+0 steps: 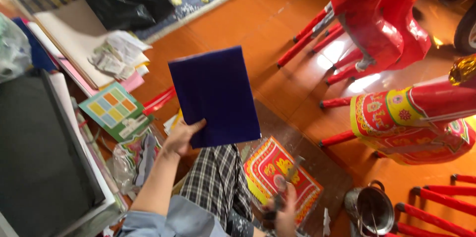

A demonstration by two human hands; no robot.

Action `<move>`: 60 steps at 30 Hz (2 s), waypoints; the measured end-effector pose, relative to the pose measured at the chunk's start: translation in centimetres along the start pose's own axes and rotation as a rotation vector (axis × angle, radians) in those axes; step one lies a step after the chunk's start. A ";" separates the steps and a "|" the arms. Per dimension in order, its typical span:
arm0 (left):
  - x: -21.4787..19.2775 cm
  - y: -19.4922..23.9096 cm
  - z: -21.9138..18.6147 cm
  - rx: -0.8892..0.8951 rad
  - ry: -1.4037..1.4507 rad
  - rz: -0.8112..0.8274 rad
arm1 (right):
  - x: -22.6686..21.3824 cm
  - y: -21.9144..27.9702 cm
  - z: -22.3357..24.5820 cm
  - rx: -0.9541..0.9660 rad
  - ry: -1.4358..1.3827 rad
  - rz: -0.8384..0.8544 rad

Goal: Decorating a traditional paper horse with colored paper and glue

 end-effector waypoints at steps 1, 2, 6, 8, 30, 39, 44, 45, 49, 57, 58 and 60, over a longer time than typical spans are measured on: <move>-0.2 0.1 -0.5 -0.010 -0.001 -0.005 | 0.9 0.7 0.3 0.010 0.003 -0.004; -0.2 0.2 -1.1 0.021 -0.053 0.051 | 1.8 1.5 0.6 0.025 0.079 0.137; -0.5 0.7 -2.9 0.038 -0.162 0.076 | 4.3 4.9 4.3 -0.114 0.297 0.582; -0.8 1.1 -3.1 0.039 -0.146 0.092 | 4.4 5.0 4.8 -0.169 0.290 0.664; 2.8 3.0 -0.7 -0.113 0.099 -0.102 | 3.2 -8.0 -0.8 -0.212 0.774 -0.047; 1.7 2.4 1.8 -0.153 0.134 -0.076 | 0.8 -12.5 -2.2 -0.302 0.828 -0.060; 2.8 2.5 1.8 -0.130 0.087 -0.034 | 3.8 -0.8 10.5 -0.615 0.084 0.183; 2.8 2.4 1.9 -0.119 0.064 -0.015 | 4.5 1.6 12.6 -0.658 -0.037 0.273; 2.7 2.9 2.6 -0.112 0.020 0.006 | 5.4 2.2 12.9 -0.633 0.090 0.281; 0.0 1.9 4.9 0.025 0.111 0.234 | 6.6 0.9 11.3 -0.483 0.021 0.252; -0.4 1.6 5.2 0.024 0.108 0.238 | 6.7 0.9 11.4 -0.485 0.017 0.249; -1.5 1.3 5.9 0.059 0.155 0.303 | 6.9 1.1 11.6 -0.482 -0.072 0.329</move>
Point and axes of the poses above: each hand's wrist, its own y-axis away from the middle knuckle, its own x-axis out of the palm, z = x × y, the point moved 1 cm from there along -y, towards the middle knuckle, and after that the axes turned 7 degrees about x, right-handed, at the moved point
